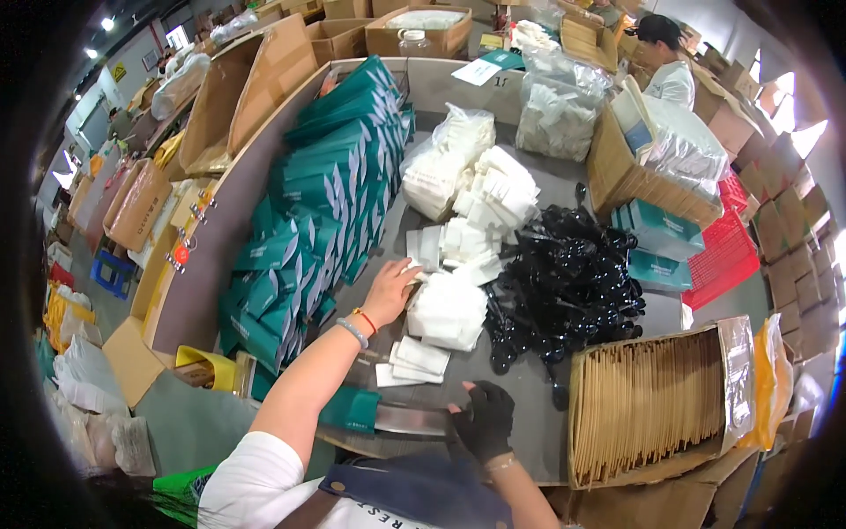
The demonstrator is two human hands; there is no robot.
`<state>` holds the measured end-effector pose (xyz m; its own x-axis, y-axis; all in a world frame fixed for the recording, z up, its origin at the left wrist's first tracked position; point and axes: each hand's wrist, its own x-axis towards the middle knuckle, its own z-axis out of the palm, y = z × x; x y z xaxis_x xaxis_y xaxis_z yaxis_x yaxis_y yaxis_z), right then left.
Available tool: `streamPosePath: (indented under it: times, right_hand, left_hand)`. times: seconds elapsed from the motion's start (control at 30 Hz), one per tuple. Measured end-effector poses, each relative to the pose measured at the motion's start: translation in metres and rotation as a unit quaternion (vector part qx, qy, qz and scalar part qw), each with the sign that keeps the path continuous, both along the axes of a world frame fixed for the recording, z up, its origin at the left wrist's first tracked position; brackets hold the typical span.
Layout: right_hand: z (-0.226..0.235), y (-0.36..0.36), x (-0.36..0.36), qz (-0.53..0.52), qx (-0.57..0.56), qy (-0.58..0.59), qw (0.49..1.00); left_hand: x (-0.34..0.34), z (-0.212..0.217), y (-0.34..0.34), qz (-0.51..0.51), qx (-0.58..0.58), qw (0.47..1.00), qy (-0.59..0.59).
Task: The recorder is assembling and packaging components by placing white strips and black rods into a fixture and then into a box.
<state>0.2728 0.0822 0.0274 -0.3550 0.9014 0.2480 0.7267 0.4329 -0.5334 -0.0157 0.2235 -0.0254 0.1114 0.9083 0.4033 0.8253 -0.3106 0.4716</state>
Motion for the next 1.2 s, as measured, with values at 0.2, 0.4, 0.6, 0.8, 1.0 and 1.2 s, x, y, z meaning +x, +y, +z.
streamPosePath:
  times: [0.2,0.4,0.6,0.8,1.0,1.2]
  right_hand:
    - [-0.001,-0.004,0.020,-0.030,-0.032,0.015,0.999]
    - [0.007,0.013,0.049,-0.069,0.010,0.003,0.998]
    - [0.023,0.012,0.092,-0.158,-0.015,0.010,0.987]
    - [-0.012,-0.005,0.203,-0.344,0.072,0.015,0.936]
    - [-0.034,-0.016,0.279,-0.463,0.007,-0.105,0.880]
    - [0.001,-0.009,0.254,-0.482,-0.107,-0.037,0.869]
  left_hand:
    - [-0.006,0.001,-0.015,0.043,0.010,0.991,0.124]
    - [-0.019,0.006,-0.087,0.051,-0.068,0.993,0.081]
    - [-0.026,0.015,-0.110,0.068,-0.099,0.991,0.061]
    - [-0.016,0.035,-0.090,0.221,-0.186,0.939,-0.186]
    - [0.006,0.014,-0.043,0.318,-0.198,0.926,-0.052]
    - [0.003,0.010,-0.034,0.301,-0.257,0.918,-0.038]
